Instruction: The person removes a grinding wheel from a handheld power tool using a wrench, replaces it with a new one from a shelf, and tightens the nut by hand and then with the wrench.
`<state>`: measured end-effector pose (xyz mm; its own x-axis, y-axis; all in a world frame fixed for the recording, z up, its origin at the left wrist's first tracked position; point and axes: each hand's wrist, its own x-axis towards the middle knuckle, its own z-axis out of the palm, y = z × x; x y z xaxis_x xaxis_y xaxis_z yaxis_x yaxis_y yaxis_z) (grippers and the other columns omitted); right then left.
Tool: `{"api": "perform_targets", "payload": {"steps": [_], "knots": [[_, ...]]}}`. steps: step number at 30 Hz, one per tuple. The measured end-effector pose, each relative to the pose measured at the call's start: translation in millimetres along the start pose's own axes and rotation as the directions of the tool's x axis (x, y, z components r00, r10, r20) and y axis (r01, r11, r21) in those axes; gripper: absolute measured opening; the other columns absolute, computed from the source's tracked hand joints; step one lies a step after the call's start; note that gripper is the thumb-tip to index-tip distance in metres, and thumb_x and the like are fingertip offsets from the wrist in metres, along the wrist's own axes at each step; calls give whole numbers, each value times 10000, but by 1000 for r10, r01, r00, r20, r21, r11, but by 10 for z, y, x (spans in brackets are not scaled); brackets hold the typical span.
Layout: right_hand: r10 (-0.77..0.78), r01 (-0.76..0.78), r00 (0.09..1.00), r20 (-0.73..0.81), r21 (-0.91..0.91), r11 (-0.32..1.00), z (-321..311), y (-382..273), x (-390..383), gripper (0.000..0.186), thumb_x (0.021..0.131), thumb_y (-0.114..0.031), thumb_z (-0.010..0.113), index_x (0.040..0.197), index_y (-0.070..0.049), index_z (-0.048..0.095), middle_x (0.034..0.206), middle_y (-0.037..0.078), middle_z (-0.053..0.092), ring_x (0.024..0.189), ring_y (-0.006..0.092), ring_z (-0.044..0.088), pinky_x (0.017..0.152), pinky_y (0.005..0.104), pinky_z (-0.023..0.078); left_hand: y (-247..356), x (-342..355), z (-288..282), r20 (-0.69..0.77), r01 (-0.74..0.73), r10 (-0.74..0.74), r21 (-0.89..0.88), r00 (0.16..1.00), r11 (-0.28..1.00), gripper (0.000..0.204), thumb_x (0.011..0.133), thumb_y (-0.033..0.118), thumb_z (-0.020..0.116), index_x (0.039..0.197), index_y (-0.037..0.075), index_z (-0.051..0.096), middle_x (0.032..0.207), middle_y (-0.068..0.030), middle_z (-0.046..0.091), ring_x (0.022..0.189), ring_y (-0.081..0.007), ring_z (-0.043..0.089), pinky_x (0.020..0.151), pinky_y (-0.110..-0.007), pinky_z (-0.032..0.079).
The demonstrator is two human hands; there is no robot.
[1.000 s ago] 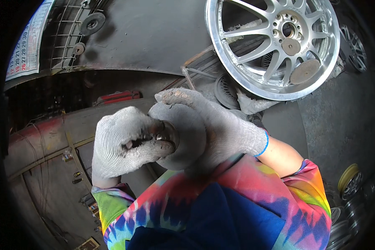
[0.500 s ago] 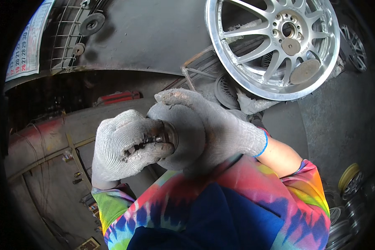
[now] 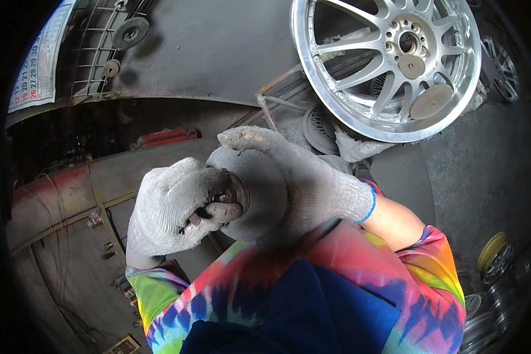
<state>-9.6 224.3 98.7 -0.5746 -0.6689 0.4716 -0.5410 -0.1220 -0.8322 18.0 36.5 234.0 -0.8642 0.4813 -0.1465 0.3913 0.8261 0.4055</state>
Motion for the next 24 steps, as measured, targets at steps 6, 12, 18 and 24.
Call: {"api": "perform_targets", "payload": {"steps": [6, 12, 18, 24], "knots": [[-60, 63, 997, 39, -85, 994, -84, -75, 27, 868, 752, -274, 827, 1431, 10, 367, 1334, 114, 554, 1315, 242, 474, 1142, 393, 349, 17, -18, -107, 136, -74, 73, 5, 988, 997, 320, 708, 219, 728, 994, 100, 649, 850, -83, 593, 711, -308, 631, 592, -388, 518], [72, -74, 997, 34, 65, 995, 24, -58, 15, 914, 736, -210, 843, 1448, -7, 306, 1301, 95, 573, 1250, 211, 537, 1133, 402, 365, 19, -52, 3, 71, 5, -13, 121, 997, 993, 514, 681, 448, 752, 1004, 54, 685, 786, -121, 597, 644, -342, 613, 587, -395, 491], [137, -165, 985, 105, 346, 924, 71, 43, -25, 856, 738, -245, 836, 1411, -25, 355, 1266, 88, 590, 1238, 201, 540, 1138, 394, 346, -146, -32, 15, 83, -158, 160, -32, 984, 987, 472, 689, 413, 732, 1009, 69, 684, 808, -130, 603, 717, -353, 621, 628, -419, 493], [195, -213, 977, 88, 509, 834, -38, 118, -70, 719, 754, -297, 809, 1335, -53, 464, 1229, 89, 615, 1192, 209, 575, 1089, 370, 399, -119, -8, -1, 83, -68, 68, -3, 994, 998, 444, 682, 380, 742, 1007, 82, 685, 793, -126, 607, 719, -354, 620, 631, -412, 492]]}}
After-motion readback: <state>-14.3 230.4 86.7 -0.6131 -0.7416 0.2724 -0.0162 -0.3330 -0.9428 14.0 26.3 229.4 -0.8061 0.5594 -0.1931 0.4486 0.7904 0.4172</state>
